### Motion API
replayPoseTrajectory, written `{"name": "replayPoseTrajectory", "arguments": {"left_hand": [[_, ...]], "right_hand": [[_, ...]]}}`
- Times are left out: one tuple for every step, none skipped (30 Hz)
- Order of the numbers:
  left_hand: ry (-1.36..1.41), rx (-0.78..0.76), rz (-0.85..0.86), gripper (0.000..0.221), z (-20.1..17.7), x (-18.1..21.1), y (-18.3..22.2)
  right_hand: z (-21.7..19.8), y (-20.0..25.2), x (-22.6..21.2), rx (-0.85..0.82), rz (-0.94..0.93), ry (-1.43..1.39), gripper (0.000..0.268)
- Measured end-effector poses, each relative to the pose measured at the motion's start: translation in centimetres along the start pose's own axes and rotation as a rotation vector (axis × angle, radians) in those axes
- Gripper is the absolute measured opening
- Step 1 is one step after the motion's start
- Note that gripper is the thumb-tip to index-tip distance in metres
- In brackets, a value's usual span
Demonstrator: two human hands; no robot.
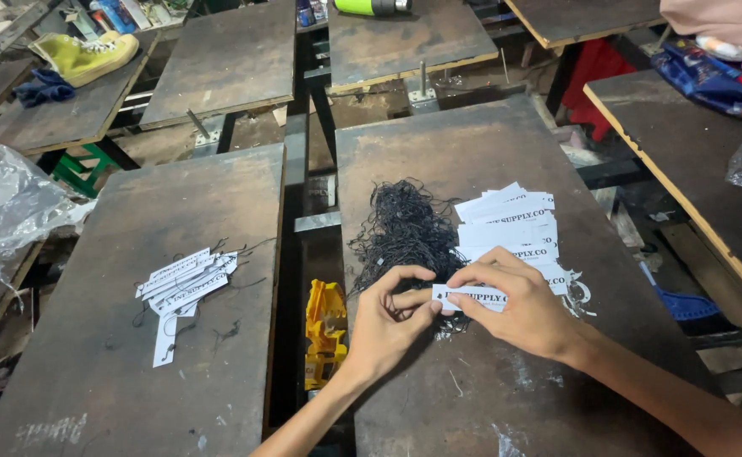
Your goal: Manually threading paper brand labels onto black elastic loops at a workbench.
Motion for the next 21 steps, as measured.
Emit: {"name": "replayPoseTrajectory", "arguments": {"left_hand": [[-0.004, -0.009, -0.007, 0.028, 0.0, -0.1, 0.0], [-0.005, -0.009, -0.008, 0.028, 0.0, -0.1, 0.0], [-0.018, -0.008, 0.002, 0.025, 0.1, 0.0, 0.0], [-0.032, -0.008, 0.013, 0.023, 0.2, 0.1, 0.0], [-0.032, -0.014, 0.007, 0.023, 0.2, 0.2, 0.1], [-0.062, -0.005, 0.018, 0.023, 0.3, 0.4, 0.2], [-0.094, 0.005, 0.039, 0.023, 0.3, 0.7, 0.0], [-0.097, -0.002, 0.044, 0.023, 0.2, 0.7, -0.3], [-0.079, 0.008, 0.039, 0.022, 0.2, 0.5, -0.2], [-0.062, 0.018, 0.035, 0.021, 0.1, 0.4, -0.1], [-0.059, 0.019, 0.034, 0.021, 0.2, 0.4, -0.1], [-0.047, 0.029, 0.009, 0.023, 0.3, 0.3, 0.0], [-0.035, 0.044, -0.012, 0.024, 0.2, 0.3, 0.0], [-0.033, 0.049, -0.009, 0.024, 0.2, 0.3, -0.1], [-0.046, 0.048, -0.014, 0.024, 0.2, 0.2, -0.1], [-0.058, 0.047, -0.019, 0.024, 0.2, 0.2, -0.1], [-0.058, 0.047, -0.02, 0.024, 0.3, 0.2, -0.1], [-0.06, 0.03, -0.019, 0.025, 0.4, 0.3, 0.0], [-0.063, 0.013, -0.018, 0.026, 0.5, 0.3, 0.0], [-0.064, 0.012, -0.017, 0.026, 0.5, 0.2, 0.0], [-0.08, 0.016, -0.025, 0.025, 0.6, 0.1, 0.0]], "right_hand": [[-0.1, 0.0, -0.3, -0.006, -0.004, -0.006, 0.015], [-0.3, -0.2, -0.5, -0.005, -0.004, -0.008, 0.015], [-0.5, -0.3, -1.0, -0.001, -0.074, 0.037, 0.012], [-0.7, -0.4, -1.5, 0.003, -0.144, 0.081, 0.009], [-0.6, -0.3, -1.3, 0.008, -0.137, 0.078, 0.009], [-0.5, -0.2, -1.1, -0.004, -0.158, 0.073, 0.013], [-0.5, -0.2, -0.9, -0.013, -0.185, 0.075, 0.018], [-0.6, -0.4, -0.6, -0.006, -0.184, 0.08, 0.018], [-0.5, -0.3, -0.5, 0.009, -0.227, 0.107, 0.02], [-0.4, -0.2, -0.5, 0.024, -0.271, 0.133, 0.022], [-0.2, -0.1, -0.4, 0.022, -0.27, 0.133, 0.022], [-0.1, 0.1, -0.3, 0.04, -0.267, 0.142, 0.021], [0.0, 0.2, -0.3, 0.056, -0.269, 0.153, 0.021], [-0.1, 0.1, -0.4, 0.052, -0.273, 0.154, 0.021], [-0.1, 0.1, -0.6, 0.072, -0.289, 0.202, 0.019], [-0.1, 0.1, -0.8, 0.092, -0.305, 0.249, 0.018], [0.1, 0.1, -0.7, 0.092, -0.304, 0.249, 0.018], [0.2, 0.1, -0.8, 0.104, -0.325, 0.249, 0.015], [0.3, 0.1, -0.8, 0.117, -0.346, 0.25, 0.012], [0.3, 0.2, -0.9, 0.118, -0.346, 0.251, 0.012], [0.4, 0.1, -1.0, 0.128, -0.345, 0.241, 0.011]]}}
Point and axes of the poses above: each hand's wrist, its own y-axis away from the middle knuckle, its own z-axis out of the palm, x = y × z, the point moved 3 cm from there along -y, towards the middle knuckle, and after that the axes turned 15 degrees about -x, right-handed, at the moved point
